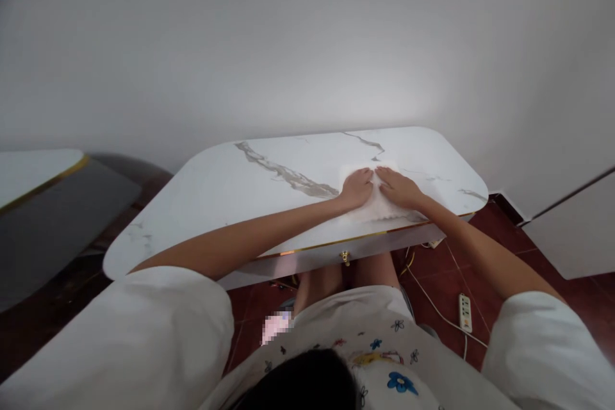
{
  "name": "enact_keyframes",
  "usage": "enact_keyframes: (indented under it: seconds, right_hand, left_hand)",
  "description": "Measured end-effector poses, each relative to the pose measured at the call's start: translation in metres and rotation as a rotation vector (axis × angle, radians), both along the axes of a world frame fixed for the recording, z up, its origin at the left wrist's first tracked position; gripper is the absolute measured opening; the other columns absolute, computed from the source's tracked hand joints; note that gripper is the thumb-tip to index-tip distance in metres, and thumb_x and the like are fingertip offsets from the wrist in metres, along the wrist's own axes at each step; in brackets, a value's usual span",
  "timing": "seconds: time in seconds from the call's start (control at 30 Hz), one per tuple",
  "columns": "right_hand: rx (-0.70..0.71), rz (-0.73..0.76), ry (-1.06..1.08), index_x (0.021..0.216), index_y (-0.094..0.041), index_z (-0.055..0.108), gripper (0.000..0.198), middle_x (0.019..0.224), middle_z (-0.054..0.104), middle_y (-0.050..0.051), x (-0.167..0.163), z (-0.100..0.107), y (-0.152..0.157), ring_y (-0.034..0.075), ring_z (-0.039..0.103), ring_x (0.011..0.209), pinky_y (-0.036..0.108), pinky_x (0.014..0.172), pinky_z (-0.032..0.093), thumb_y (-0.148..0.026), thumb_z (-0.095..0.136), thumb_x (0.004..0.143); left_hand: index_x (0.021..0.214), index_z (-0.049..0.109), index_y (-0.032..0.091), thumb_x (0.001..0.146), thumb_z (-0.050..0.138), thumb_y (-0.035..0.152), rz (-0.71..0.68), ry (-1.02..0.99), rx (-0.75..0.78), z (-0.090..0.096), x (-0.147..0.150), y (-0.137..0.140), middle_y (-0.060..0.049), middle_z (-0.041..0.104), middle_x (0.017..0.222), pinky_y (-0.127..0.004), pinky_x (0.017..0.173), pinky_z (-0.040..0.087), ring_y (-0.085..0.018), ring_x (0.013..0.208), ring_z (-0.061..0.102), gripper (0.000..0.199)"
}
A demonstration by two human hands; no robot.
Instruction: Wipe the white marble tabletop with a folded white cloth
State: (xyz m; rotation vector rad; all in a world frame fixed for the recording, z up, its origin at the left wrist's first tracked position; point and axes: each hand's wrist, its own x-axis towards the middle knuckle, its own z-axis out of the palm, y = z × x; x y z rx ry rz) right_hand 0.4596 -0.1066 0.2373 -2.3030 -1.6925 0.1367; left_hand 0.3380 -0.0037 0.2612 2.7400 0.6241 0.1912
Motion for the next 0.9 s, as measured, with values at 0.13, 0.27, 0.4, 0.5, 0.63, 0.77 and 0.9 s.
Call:
enact_keyframes:
  seconds: [0.13, 0.27, 0.4, 0.5, 0.63, 0.77, 0.9]
  right_hand:
    - [0.049, -0.087, -0.039, 0.143, -0.014, 0.041, 0.057, 0.149, 0.043, 0.006, 0.015, 0.001, 0.056, 0.024, 0.037, 0.138, 0.043, 0.114, 0.032, -0.023, 0.035, 0.088]
    - [0.103, -0.067, -0.083, 0.142, -0.017, 0.043, 0.053, 0.149, 0.043, 0.004, 0.036, -0.003, 0.114, 0.021, 0.038, 0.138, 0.041, 0.114, 0.033, -0.023, 0.033, 0.091]
    - [0.134, -0.017, -0.093, 0.142, -0.017, 0.044, 0.052, 0.149, 0.043, 0.004, 0.065, -0.007, 0.161, 0.019, 0.038, 0.138, 0.038, 0.114, 0.031, -0.022, 0.032, 0.092]
    - [0.156, 0.001, -0.082, 0.141, -0.013, 0.043, 0.052, 0.148, 0.044, 0.006, 0.090, -0.008, 0.183, 0.017, 0.038, 0.138, 0.035, 0.115, 0.028, -0.020, 0.032, 0.092]
    - [0.169, -0.033, -0.096, 0.139, -0.010, 0.046, 0.050, 0.146, 0.046, 0.009, 0.121, -0.007, 0.187, 0.017, 0.040, 0.136, 0.034, 0.114, 0.029, -0.019, 0.031, 0.092]
    - [0.145, -0.108, -0.119, 0.140, -0.010, 0.044, 0.051, 0.147, 0.046, 0.010, 0.135, -0.005, 0.157, 0.018, 0.040, 0.136, 0.035, 0.114, 0.030, -0.021, 0.029, 0.092]
    - [0.140, -0.181, -0.146, 0.141, -0.007, 0.042, 0.052, 0.147, 0.044, 0.012, 0.117, -0.007, 0.115, 0.021, 0.039, 0.137, 0.037, 0.115, 0.029, -0.022, 0.028, 0.092]
  left_hand:
    - [0.112, 0.061, 0.013, 0.084, 0.039, 0.009, -0.021, -0.063, 0.126, -0.003, 0.021, 0.048, -0.012, 0.062, 0.122, -0.035, 0.102, 0.041, -0.025, 0.117, 0.054, 0.036]
    - [0.115, 0.059, 0.012, 0.087, 0.038, 0.012, -0.009, -0.121, 0.249, -0.012, 0.044, 0.099, -0.013, 0.061, 0.121, -0.037, 0.103, 0.038, -0.025, 0.115, 0.053, 0.035]
    - [0.119, 0.057, 0.009, 0.090, 0.035, 0.016, 0.047, -0.186, 0.308, -0.021, 0.070, 0.141, -0.016, 0.060, 0.121, -0.038, 0.105, 0.034, -0.026, 0.118, 0.049, 0.037]
    - [0.120, 0.057, 0.010, 0.091, 0.035, 0.018, 0.059, -0.201, 0.310, -0.023, 0.094, 0.161, -0.015, 0.059, 0.123, -0.038, 0.105, 0.034, -0.025, 0.119, 0.048, 0.037]
    - [0.119, 0.058, 0.008, 0.092, 0.036, 0.019, 0.053, -0.195, 0.301, -0.021, 0.130, 0.163, -0.016, 0.060, 0.122, -0.039, 0.103, 0.035, -0.027, 0.117, 0.050, 0.037]
    - [0.120, 0.056, 0.007, 0.092, 0.036, 0.020, 0.008, -0.205, 0.287, -0.020, 0.149, 0.138, -0.015, 0.060, 0.123, -0.039, 0.104, 0.034, -0.027, 0.119, 0.049, 0.037]
    - [0.121, 0.055, 0.011, 0.092, 0.037, 0.019, -0.097, -0.228, 0.274, -0.022, 0.137, 0.107, -0.013, 0.059, 0.125, -0.036, 0.105, 0.032, -0.025, 0.121, 0.048, 0.036]
